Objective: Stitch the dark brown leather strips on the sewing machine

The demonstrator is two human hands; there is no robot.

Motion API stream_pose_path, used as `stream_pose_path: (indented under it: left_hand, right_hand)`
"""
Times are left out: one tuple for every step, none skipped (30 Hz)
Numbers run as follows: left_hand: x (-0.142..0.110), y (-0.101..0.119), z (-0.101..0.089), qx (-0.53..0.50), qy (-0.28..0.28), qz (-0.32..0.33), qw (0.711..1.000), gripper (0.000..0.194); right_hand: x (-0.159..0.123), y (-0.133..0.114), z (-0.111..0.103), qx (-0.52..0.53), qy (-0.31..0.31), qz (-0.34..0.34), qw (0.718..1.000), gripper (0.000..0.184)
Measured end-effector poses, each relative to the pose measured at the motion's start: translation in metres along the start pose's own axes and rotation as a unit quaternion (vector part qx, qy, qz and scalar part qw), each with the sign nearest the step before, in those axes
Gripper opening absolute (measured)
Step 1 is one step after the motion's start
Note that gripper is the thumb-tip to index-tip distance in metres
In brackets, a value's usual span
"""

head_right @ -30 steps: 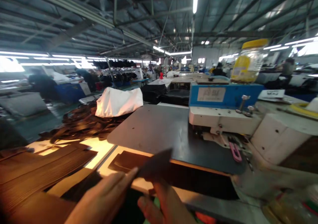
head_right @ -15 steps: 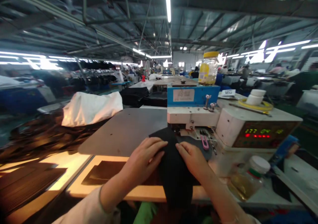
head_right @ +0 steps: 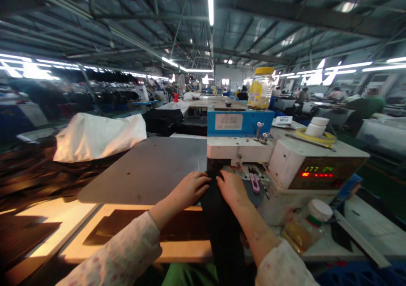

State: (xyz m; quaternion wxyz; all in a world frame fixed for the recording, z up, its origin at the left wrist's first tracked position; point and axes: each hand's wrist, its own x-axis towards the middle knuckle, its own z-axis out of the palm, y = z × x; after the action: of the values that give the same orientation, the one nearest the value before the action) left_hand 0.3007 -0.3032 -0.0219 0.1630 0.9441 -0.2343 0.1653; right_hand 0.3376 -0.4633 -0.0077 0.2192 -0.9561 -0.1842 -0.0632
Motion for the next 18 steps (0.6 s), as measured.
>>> stream_pose_path:
  left_hand:
    - [0.000, 0.000, 0.000, -0.001, -0.001, -0.002, 1.000, 0.027]
    - [0.000, 0.000, 0.000, -0.001, -0.003, -0.003, 1.000, 0.027]
    - [0.000, 0.000, 0.000, -0.001, -0.004, -0.005, 1.000, 0.026]
    - [0.000, 0.000, 0.000, 0.000, -0.005, -0.005, 1.000, 0.026]
    - [0.000, 0.000, 0.001, 0.001, -0.004, -0.006, 1.000, 0.026]
    - [0.000, 0.000, 0.001, 0.001, -0.004, -0.006, 1.000, 0.026]
    - [0.000, 0.000, 0.001, 0.002, -0.003, -0.005, 1.000, 0.026]
    - [0.000, 0.000, 0.001, 0.001, -0.003, -0.005, 1.000, 0.026]
    - [0.001, 0.000, 0.002, 0.000, -0.002, -0.004, 1.000, 0.026]
    - [0.001, 0.000, 0.002, -0.001, -0.002, -0.004, 1.000, 0.026]
    - [0.002, 0.000, 0.002, -0.002, -0.002, -0.004, 1.000, 0.026]
    - [0.002, 0.000, 0.002, -0.003, -0.003, -0.004, 1.000, 0.026]
    - [0.003, -0.001, 0.002, -0.004, -0.003, -0.006, 1.000, 0.026]
    - [0.003, -0.001, 0.002, -0.005, -0.005, -0.007, 1.000, 0.026]
    - [0.004, -0.002, 0.002, -0.005, -0.006, -0.009, 1.000, 0.026]
    - [0.004, -0.002, 0.001, -0.005, -0.007, -0.009, 1.000, 0.026]
    - [0.005, -0.003, 0.001, -0.005, -0.008, -0.010, 1.000, 0.026]
    - [0.006, -0.004, 0.001, -0.005, -0.009, -0.009, 1.000, 0.026]
  right_hand:
    - [0.001, -0.001, 0.001, -0.002, 0.006, -0.002, 1.000, 0.032]
    - [0.002, -0.001, 0.002, -0.004, 0.011, -0.004, 1.000, 0.032]
    - [0.003, -0.001, 0.003, -0.004, 0.015, -0.007, 1.000, 0.033]
    - [0.004, -0.001, 0.004, -0.002, 0.017, -0.011, 1.000, 0.033]
    - [0.005, 0.001, 0.005, 0.005, 0.016, -0.013, 1.000, 0.034]
    - [0.006, 0.003, 0.006, 0.018, 0.013, -0.016, 1.000, 0.035]
    - [0.007, 0.005, 0.007, 0.033, 0.010, -0.019, 0.999, 0.036]
    - [0.008, 0.007, 0.008, 0.048, 0.008, -0.024, 0.999, 0.036]
    - [0.009, 0.008, 0.008, 0.059, 0.007, -0.030, 0.998, 0.036]
    - [0.009, 0.009, 0.009, 0.065, 0.007, -0.037, 0.997, 0.036]
    - [0.010, 0.010, 0.008, 0.065, 0.007, -0.045, 0.997, 0.035]
    - [0.010, 0.010, 0.008, 0.058, 0.007, -0.052, 0.997, 0.035]
    - [0.010, 0.009, 0.008, 0.048, 0.008, -0.057, 0.997, 0.034]
    - [0.011, 0.008, 0.007, 0.036, 0.008, -0.061, 0.997, 0.034]
    - [0.011, 0.007, 0.006, 0.022, 0.009, -0.066, 0.998, 0.034]
    - [0.012, 0.006, 0.005, 0.008, 0.009, -0.071, 0.997, 0.034]
    - [0.013, 0.005, 0.004, -0.006, 0.010, -0.076, 0.997, 0.034]
    - [0.014, 0.004, 0.004, -0.018, 0.009, -0.081, 0.997, 0.034]
